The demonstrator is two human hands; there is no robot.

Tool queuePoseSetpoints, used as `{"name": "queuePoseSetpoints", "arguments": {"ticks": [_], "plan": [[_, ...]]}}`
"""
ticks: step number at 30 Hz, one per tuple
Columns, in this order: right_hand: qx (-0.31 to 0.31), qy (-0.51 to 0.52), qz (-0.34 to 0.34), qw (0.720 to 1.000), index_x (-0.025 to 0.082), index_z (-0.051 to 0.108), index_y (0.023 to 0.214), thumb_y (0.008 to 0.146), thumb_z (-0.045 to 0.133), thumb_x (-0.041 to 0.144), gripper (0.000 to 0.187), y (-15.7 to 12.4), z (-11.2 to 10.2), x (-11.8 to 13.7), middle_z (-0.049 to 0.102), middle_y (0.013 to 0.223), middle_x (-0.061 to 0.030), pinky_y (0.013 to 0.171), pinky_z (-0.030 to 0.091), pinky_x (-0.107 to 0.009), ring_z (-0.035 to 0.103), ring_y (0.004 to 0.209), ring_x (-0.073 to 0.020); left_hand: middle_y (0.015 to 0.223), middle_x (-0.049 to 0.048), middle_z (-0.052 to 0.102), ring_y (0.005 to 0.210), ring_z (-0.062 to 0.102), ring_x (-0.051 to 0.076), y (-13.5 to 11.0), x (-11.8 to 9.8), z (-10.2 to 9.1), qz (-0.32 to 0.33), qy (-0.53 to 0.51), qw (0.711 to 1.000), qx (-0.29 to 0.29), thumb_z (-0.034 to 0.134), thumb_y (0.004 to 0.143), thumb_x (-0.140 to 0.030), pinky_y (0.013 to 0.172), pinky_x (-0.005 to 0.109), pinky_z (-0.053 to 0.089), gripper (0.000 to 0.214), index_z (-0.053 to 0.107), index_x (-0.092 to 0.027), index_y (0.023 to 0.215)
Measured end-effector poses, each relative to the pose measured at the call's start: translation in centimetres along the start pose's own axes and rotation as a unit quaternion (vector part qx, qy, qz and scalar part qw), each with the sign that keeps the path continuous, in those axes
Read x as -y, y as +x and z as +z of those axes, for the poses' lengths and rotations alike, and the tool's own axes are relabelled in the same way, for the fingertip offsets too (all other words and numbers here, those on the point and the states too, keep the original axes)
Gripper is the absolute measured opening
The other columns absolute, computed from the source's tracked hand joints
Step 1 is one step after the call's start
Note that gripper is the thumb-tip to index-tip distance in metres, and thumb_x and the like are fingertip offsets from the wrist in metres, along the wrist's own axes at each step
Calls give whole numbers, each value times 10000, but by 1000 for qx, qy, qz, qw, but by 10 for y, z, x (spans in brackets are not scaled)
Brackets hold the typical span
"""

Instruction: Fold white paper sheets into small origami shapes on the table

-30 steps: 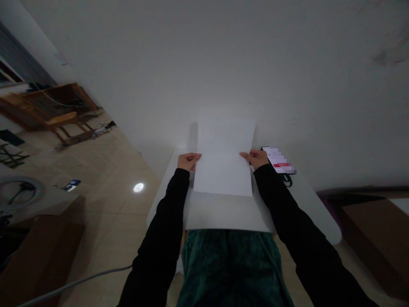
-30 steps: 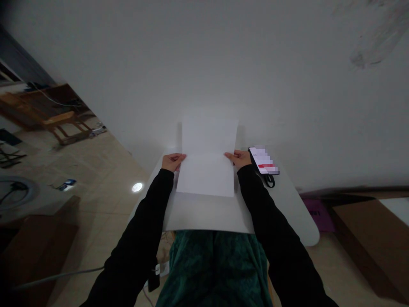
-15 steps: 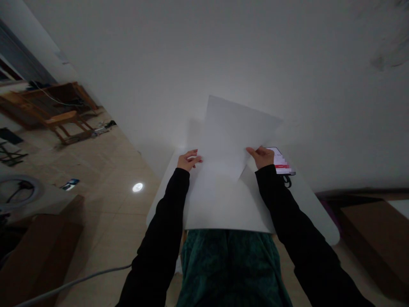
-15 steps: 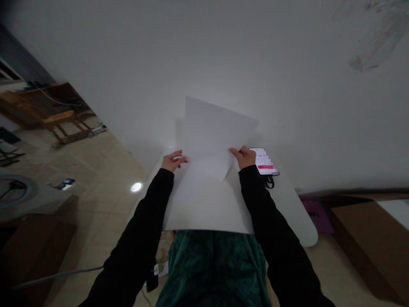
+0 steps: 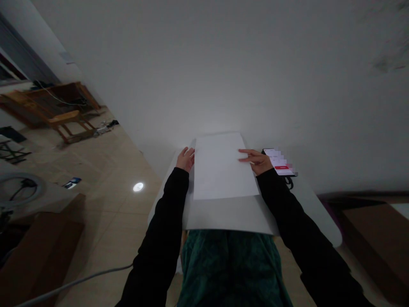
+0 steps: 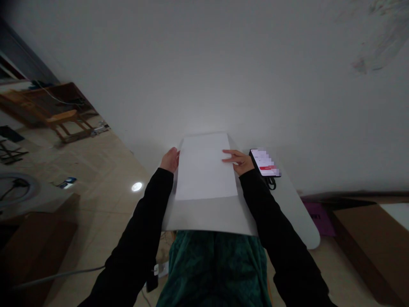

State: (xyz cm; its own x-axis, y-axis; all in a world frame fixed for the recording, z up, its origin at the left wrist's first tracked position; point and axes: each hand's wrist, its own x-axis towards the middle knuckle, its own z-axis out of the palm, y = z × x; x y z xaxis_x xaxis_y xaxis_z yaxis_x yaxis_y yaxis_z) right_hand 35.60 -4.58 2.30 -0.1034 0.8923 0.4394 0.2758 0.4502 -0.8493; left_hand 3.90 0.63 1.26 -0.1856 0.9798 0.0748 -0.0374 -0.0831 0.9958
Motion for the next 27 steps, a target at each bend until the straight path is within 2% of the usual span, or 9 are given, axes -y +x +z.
{"name": "queuePoseSetpoints", "arguments": {"ticks": [3,6,8,10,12,15,18,22,27], "plan": [[17,0,-73,997,279,771,726,725,539,107,289,-5,2,-4,682,1250,0,955,529,-399,661,1114,-198,937,113,738,735,690,173,-3,7,1,-48,-32,998,40,861,589,-356,656,290,545,827,494,-132,1294],[-15,61,-113,992,258,764,789,729,516,102,299,-5,5,-7,733,1130,-19,922,539,-368,682,1064,-189,814,66,756,644,671,161,-8,9,3,-25,4,997,67,909,471,-338,565,237,496,988,463,-136,1328],[-87,93,-67,990,251,728,973,728,571,151,308,-2,8,-12,721,1149,-31,809,569,-332,703,981,-183,796,61,762,624,668,161,-11,8,5,0,4,998,70,906,465,-382,534,220,477,1017,445,-133,1337],[-151,93,27,984,255,626,1181,705,672,264,478,0,11,-18,667,1256,-69,596,555,-274,711,837,-173,815,70,768,636,678,169,-13,5,7,10,-11,997,74,899,471,-419,533,221,483,1023,442,-131,1339],[-160,67,130,976,236,569,1255,647,760,401,658,1,14,-25,678,1222,-114,469,494,-239,701,773,-190,822,76,770,657,690,176,-15,2,10,10,-24,997,74,902,465,-431,559,228,500,1043,440,-126,1349],[-124,47,213,968,163,687,973,541,819,538,587,0,17,-36,747,879,-115,469,501,-257,693,715,-219,769,68,765,656,694,179,-20,0,12,6,-44,997,63,912,443,-431,610,253,532,1086,442,-109,1368],[-122,69,219,966,160,669,694,467,833,599,521,-4,20,-43,710,658,-71,478,523,-283,652,576,-186,709,38,751,620,683,164,-26,1,14,28,-47,998,33,902,475,-434,623,267,546,1050,466,-128,1381],[-133,121,205,962,175,660,636,437,853,590,498,-10,27,-44,697,610,-46,499,564,-314,644,546,-177,598,-9,698,523,620,111,-32,2,15,60,-8,997,-39,880,537,-409,544,212,500,828,596,-131,1264],[-157,112,178,965,187,674,644,485,847,539,423,-10,33,-45,693,599,-28,505,557,-311,639,539,-169,649,28,715,551,620,117,-27,4,12,39,-33,997,-64,903,483,-394,554,230,505,727,668,-99,1105]]}}
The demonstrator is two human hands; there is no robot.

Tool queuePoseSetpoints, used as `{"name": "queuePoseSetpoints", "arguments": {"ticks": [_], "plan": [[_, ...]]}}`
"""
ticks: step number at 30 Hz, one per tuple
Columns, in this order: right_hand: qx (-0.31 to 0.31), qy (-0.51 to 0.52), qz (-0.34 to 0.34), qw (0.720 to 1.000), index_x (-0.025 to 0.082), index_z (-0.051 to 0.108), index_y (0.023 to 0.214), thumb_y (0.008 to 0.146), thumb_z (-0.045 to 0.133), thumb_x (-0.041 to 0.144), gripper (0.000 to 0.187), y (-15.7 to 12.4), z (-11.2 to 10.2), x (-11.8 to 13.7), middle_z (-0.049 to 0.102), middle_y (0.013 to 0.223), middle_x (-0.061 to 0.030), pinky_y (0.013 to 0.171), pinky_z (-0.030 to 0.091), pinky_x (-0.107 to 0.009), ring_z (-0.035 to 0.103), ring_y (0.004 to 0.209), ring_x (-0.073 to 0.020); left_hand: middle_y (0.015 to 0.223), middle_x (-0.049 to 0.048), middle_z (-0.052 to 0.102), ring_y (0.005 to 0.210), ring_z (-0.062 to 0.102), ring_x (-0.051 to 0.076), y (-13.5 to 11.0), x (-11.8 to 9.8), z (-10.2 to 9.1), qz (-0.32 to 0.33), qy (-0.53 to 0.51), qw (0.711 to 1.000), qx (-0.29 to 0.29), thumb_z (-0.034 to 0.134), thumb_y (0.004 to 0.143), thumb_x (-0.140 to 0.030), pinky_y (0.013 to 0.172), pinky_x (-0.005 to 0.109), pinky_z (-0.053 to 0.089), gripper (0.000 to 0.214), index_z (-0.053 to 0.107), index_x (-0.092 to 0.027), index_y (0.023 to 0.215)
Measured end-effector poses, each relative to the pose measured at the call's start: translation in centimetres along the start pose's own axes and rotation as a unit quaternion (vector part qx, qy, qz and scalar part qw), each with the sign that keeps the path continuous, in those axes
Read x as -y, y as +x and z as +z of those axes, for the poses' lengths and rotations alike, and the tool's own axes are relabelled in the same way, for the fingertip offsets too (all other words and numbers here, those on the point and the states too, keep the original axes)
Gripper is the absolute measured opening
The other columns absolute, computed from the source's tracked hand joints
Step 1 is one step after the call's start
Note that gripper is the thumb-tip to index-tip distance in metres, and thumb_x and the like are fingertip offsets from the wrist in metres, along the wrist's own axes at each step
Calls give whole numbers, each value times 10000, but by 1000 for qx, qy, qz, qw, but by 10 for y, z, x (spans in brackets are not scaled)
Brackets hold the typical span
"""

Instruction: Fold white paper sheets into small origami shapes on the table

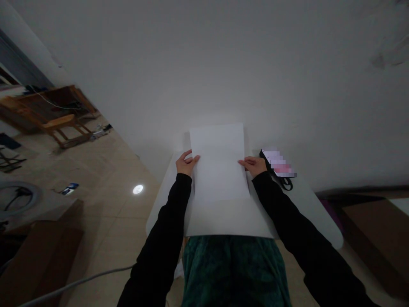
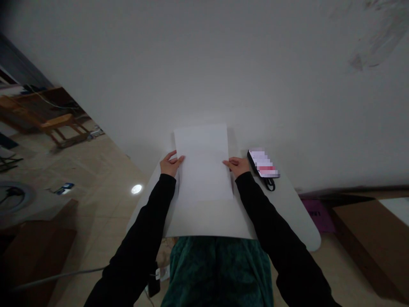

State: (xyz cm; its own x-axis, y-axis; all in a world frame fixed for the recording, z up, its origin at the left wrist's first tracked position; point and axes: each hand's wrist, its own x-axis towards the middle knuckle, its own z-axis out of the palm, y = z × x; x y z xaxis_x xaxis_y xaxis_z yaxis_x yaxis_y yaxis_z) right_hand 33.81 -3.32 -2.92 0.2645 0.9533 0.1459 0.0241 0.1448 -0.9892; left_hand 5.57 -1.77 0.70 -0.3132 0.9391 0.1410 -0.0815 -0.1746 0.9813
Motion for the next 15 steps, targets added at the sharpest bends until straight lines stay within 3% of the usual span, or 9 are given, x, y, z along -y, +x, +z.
{"name": "queuePoseSetpoints", "arguments": {"ticks": [7,15], "plan": [[-61,22,13,998,187,664,641,427,855,527,444,6,2,1,683,578,-27,500,555,-334,626,518,-177,573,17,659,482,525,85,7,18,0,-25,22,999,17,894,434,-446,459,216,414,476,692,-104,696],[-65,28,19,997,174,663,645,393,865,544,491,5,1,8,677,571,-29,496,552,-338,621,514,-179,609,33,675,556,578,110,7,15,2,-16,30,999,5,898,452,-353,569,244,488,376,704,-108,661]]}}
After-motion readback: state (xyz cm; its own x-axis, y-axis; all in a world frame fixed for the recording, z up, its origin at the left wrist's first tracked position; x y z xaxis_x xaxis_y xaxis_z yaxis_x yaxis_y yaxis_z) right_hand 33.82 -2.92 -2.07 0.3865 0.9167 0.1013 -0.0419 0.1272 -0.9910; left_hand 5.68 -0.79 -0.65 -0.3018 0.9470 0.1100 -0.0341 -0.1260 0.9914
